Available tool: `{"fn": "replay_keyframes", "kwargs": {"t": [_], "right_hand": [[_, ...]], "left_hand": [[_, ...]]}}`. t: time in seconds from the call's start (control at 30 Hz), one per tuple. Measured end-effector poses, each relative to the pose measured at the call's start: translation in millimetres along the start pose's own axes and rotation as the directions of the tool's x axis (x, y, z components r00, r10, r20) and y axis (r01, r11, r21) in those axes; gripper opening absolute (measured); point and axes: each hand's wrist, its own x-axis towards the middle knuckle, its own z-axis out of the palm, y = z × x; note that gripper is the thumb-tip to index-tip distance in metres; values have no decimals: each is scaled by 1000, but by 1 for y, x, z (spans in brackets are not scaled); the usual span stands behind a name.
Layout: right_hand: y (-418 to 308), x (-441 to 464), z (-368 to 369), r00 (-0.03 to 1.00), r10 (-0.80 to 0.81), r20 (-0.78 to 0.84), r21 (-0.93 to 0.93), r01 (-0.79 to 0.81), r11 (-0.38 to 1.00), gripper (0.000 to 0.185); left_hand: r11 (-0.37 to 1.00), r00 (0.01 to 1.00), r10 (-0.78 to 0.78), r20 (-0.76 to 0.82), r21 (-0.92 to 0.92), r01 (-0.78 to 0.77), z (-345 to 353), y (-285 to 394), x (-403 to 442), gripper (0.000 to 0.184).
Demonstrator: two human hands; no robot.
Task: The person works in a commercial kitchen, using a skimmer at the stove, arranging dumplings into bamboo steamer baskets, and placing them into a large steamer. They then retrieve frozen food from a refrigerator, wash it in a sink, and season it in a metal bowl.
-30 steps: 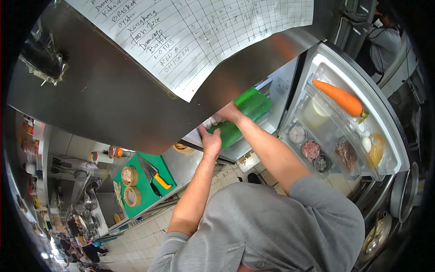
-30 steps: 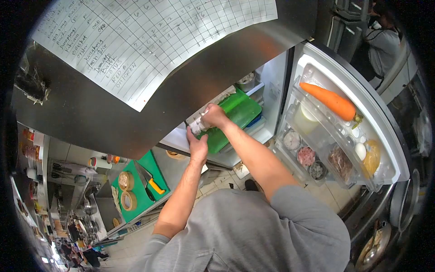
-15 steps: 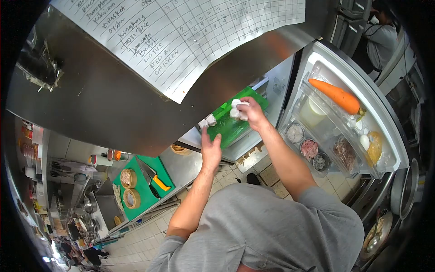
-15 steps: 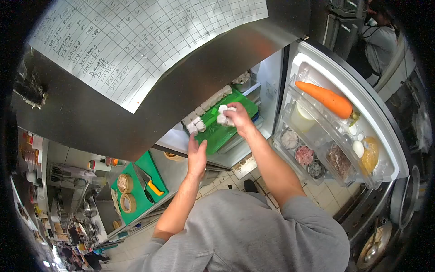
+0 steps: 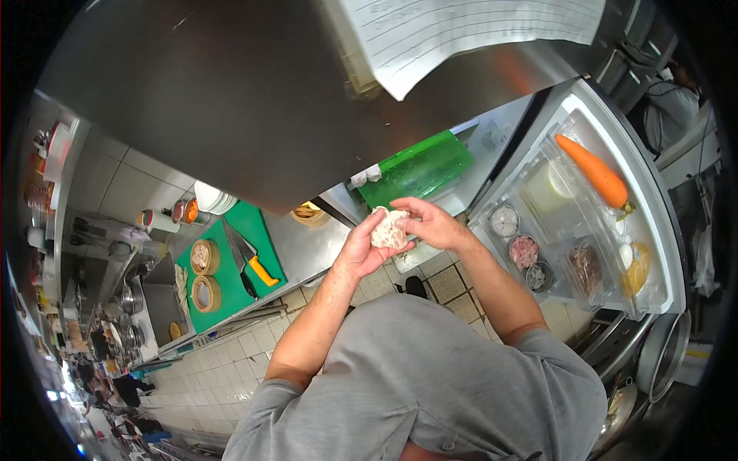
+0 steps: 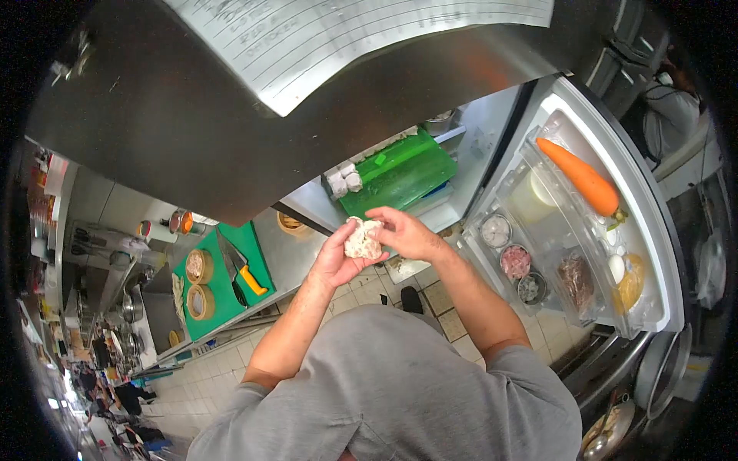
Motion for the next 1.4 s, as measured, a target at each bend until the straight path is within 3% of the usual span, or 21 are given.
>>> {"fn": "replay_keyframes", "kwargs": {"t": [0.07,0.13,0.2,0.23,0.27,0.37,0.4,0.47,0.6,0.63,0.7,0.77,0.83,0.87,0.93,1.0,1.07,1.13,1.17,1.33,1.4], "right_hand": [[7,-1,14,997,72,33,-159,-66,985,49],[15,4,35,998,53,33,-138,-48,989,51],[11,9,62,982,176,63,-74,-171,982,45],[19,13,77,990,123,64,32,-125,992,36],[22,21,89,987,127,97,26,-130,991,36],[23,44,130,949,188,252,264,-254,931,26],[24,53,145,940,195,279,243,-266,933,26],[28,72,177,880,232,415,400,-405,822,25],[41,104,263,837,211,505,414,-449,792,28],[46,111,288,822,221,526,394,-465,793,28],[56,128,340,851,209,483,190,-334,923,31],[67,142,394,869,181,460,16,-213,977,31],[76,154,443,847,235,476,-49,-241,969,28],[80,159,466,843,273,463,-88,-263,961,25],[88,171,508,838,299,456,-104,-283,953,18],[91,180,545,851,317,418,-246,-230,942,13],[95,189,571,808,422,410,-307,-313,899,12],[102,202,592,643,532,550,59,-666,744,20],[97,206,604,599,586,545,86,-736,672,26],[105,218,637,486,610,625,135,-838,529,18],[106,222,650,388,605,695,117,-892,438,15]], "left_hand": [[975,992,-1,-128,220,29,-1,2,-11,37],[963,978,60,-199,270,-4,-7,3,-27,39],[936,962,92,-258,351,4,-21,10,-49,39],[925,957,101,-272,381,10,-39,14,-60,44],[928,950,128,-285,373,-13,-45,21,-75,44],[951,960,174,-221,292,-105,-65,42,-122,48],[951,953,202,-226,279,-135,-76,49,-137,48],[979,974,200,-104,61,-195,-107,58,-166,52],[935,937,332,-112,-96,-343,-158,79,-225,54],[924,927,355,-120,-106,-368,-171,86,-243,54],[919,885,394,-249,80,-386,-197,107,-281,47],[897,822,440,-360,148,-416,-219,123,-326,43],[877,723,476,-501,214,-429,-225,142,-368,33],[872,713,483,-508,205,-444,-235,147,-386,33],[838,612,544,-574,399,-372,-261,158,-419,29],[786,581,609,-540,512,-348,-291,170,-449,29],[729,549,663,-509,606,-318,-305,177,-477,29],[797,575,603,-553,400,-451,-288,198,-509,29],[801,551,587,-594,325,-503,-285,205,-521,30],[775,543,593,-595,237,-586,-309,213,-557,32],[769,512,584,-629,229,-596,-310,216,-571,31]]}}
